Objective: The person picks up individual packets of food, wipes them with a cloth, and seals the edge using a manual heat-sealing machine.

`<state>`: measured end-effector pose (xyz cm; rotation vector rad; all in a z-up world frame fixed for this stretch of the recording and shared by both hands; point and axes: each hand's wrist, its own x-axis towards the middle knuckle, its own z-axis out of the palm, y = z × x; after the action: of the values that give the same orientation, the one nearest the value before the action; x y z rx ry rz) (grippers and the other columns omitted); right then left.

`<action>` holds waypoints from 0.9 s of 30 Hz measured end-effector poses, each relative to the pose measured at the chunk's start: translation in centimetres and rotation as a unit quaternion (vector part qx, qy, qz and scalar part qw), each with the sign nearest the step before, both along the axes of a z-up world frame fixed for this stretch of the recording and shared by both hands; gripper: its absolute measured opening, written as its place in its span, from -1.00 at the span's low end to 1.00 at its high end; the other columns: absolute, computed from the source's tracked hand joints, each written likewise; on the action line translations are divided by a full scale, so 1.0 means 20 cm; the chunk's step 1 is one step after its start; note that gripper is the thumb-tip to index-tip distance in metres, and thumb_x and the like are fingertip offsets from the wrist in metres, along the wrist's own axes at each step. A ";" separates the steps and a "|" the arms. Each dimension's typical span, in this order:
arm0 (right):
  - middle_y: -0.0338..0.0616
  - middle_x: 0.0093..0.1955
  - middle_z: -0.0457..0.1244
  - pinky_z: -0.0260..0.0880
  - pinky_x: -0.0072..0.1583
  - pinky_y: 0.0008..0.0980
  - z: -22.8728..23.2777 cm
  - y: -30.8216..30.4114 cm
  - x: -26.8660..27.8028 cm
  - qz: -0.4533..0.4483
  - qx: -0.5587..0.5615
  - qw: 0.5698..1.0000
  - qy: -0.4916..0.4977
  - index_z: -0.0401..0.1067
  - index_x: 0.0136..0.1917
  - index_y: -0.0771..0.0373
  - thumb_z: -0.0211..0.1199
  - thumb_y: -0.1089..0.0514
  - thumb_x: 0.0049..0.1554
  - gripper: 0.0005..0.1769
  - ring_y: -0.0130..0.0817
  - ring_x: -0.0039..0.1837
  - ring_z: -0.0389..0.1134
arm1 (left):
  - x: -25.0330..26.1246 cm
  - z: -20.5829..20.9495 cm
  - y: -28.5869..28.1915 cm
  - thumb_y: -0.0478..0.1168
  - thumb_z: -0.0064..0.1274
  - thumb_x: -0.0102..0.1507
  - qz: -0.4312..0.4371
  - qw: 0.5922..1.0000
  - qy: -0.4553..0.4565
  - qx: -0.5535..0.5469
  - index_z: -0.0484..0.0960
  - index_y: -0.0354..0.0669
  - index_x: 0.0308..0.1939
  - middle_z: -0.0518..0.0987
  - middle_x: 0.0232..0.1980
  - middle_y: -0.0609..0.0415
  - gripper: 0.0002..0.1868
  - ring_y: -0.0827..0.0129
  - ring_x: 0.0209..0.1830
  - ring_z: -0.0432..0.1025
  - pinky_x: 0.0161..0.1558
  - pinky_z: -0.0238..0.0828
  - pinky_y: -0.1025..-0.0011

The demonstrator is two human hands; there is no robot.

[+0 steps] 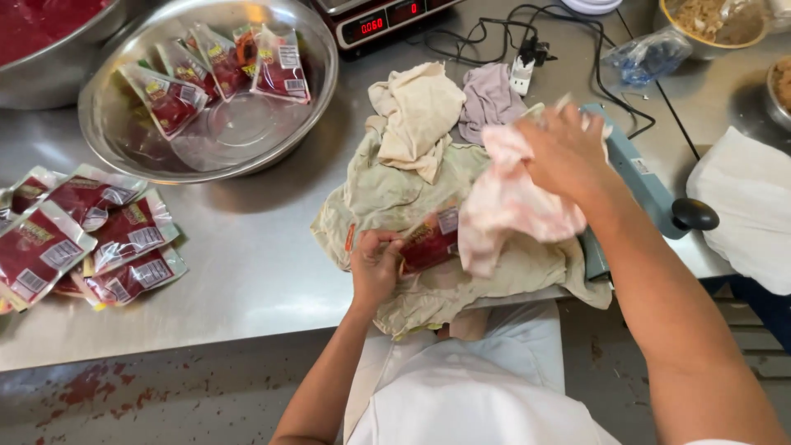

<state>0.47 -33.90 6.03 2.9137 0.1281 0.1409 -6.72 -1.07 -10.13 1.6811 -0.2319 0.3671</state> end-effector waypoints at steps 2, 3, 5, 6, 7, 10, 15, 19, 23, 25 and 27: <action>0.22 0.47 0.07 -0.07 0.31 0.54 0.10 0.17 -0.14 0.051 0.068 0.993 -0.077 0.30 0.51 -0.01 0.41 -0.03 0.02 -0.20 0.35 0.47 -0.01 | -0.04 0.03 0.02 -0.24 0.24 0.29 -0.006 1.000 0.023 -0.013 0.69 -0.11 -0.22 0.60 -0.29 0.12 -0.94 0.31 -0.20 0.54 0.02 0.41 0.38; 0.49 0.64 -0.14 -0.24 0.33 0.75 0.18 0.26 -0.17 0.103 0.130 0.971 -0.170 0.20 0.66 0.15 0.45 0.09 0.01 -0.01 0.64 0.57 -0.20 | 0.00 0.06 0.02 -0.23 0.21 0.31 -0.009 0.999 0.030 -0.030 0.67 -0.13 -0.20 0.60 -0.29 0.10 -0.93 0.34 -0.19 0.53 0.03 0.40 0.37; 0.46 0.53 -0.01 -0.04 0.37 0.48 -0.04 0.37 -0.22 0.135 0.251 0.944 -0.168 0.15 0.62 0.29 0.38 0.15 0.04 -0.07 0.51 0.48 -0.02 | -0.01 0.06 0.01 -0.24 0.19 0.32 -0.009 0.998 0.044 -0.035 0.68 -0.11 -0.19 0.60 -0.29 0.11 -0.95 0.38 -0.19 0.52 0.03 0.40 0.36; 0.44 0.41 0.13 0.15 0.40 0.22 -0.15 0.42 -0.25 0.164 0.367 0.902 -0.160 0.10 0.59 0.42 0.31 0.22 0.06 -0.12 0.39 0.40 0.17 | -0.03 0.05 0.01 -0.24 0.17 0.33 -0.010 0.997 0.060 -0.040 0.68 -0.10 -0.17 0.61 -0.30 0.12 -0.96 0.43 -0.18 0.50 0.03 0.40 0.36; 0.44 0.41 0.13 0.15 0.40 0.22 -0.24 0.42 -0.25 0.164 0.369 0.901 -0.158 0.10 0.59 0.42 0.31 0.22 0.06 -0.12 0.39 0.40 0.17 | -0.03 0.05 0.01 -0.24 0.17 0.33 -0.008 0.997 0.062 -0.039 0.68 -0.10 -0.17 0.61 -0.30 0.12 -0.96 0.43 -0.18 0.50 0.03 0.40 0.36; 0.10 0.21 0.38 0.41 0.19 -0.18 -0.49 0.38 -0.21 -0.019 0.610 0.788 0.082 0.16 0.57 0.15 0.17 0.08 0.24 -0.35 -0.18 0.17 0.44 | -0.04 0.08 0.02 -0.25 0.15 0.34 -0.021 0.996 0.071 -0.054 0.67 -0.11 -0.17 0.63 -0.32 0.12 -0.96 0.46 -0.22 0.48 0.01 0.42 0.37; -0.26 -0.34 0.28 0.35 -0.12 -0.49 -0.61 0.35 -0.20 -0.009 0.718 0.689 0.094 0.60 -0.10 0.15 0.31 0.12 0.22 -0.89 -0.49 -0.21 0.30 | 0.03 0.08 0.06 -0.25 0.06 0.39 -0.004 0.998 0.057 -0.025 0.57 -0.07 -0.13 0.54 -0.31 0.13 -0.98 0.41 -0.19 0.49 0.07 0.42 0.34; -0.33 -0.34 0.25 0.35 -0.14 -0.60 -0.85 0.29 -0.23 -0.019 0.744 0.665 0.068 0.56 -0.10 0.16 0.28 0.20 0.25 -0.92 -0.56 -0.22 0.31 | 0.02 0.20 0.00 -0.20 -0.08 0.44 0.018 0.994 0.061 0.086 0.47 -0.09 -0.03 0.48 -0.30 -0.05 -0.91 -0.09 -0.10 0.46 0.07 0.36 0.02; -0.33 -0.35 0.24 0.36 -0.18 -0.58 -0.89 0.29 -0.32 -0.062 0.737 0.670 0.053 0.56 -0.10 0.18 0.28 0.22 0.26 -0.92 -0.57 -0.27 0.29 | 0.03 0.15 -0.03 -0.16 -0.11 0.45 0.022 0.986 0.114 0.118 0.44 -0.01 -0.07 0.56 -0.28 0.09 -0.93 0.08 -0.02 0.43 0.18 0.32 0.10; -0.32 -0.34 0.26 0.42 -0.15 -0.56 -0.84 0.29 -0.36 -0.076 0.735 0.671 0.060 0.56 -0.09 0.19 0.27 0.24 0.26 -0.92 -0.56 -0.26 0.32 | 0.01 0.11 -0.02 -0.14 -0.12 0.45 0.012 0.984 0.130 0.118 0.43 0.03 -0.12 0.67 -0.18 0.15 -0.92 0.16 -0.03 0.44 0.15 0.33 0.16; -0.13 -0.30 0.38 0.52 -0.10 -0.37 -0.73 0.29 -0.38 -0.078 0.674 0.726 0.114 0.52 -0.04 0.24 0.25 0.27 0.25 -0.95 -0.41 -0.22 0.41 | -0.02 0.12 -0.01 -0.15 -0.09 0.45 0.003 0.982 0.145 0.122 0.43 -0.04 -0.07 0.58 -0.26 -0.09 -0.91 -0.05 -0.11 0.47 0.02 0.37 0.06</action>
<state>-7.09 -28.11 -8.63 4.3765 -0.3536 -0.3141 -7.20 -1.37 -7.77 1.9536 -0.0549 0.0959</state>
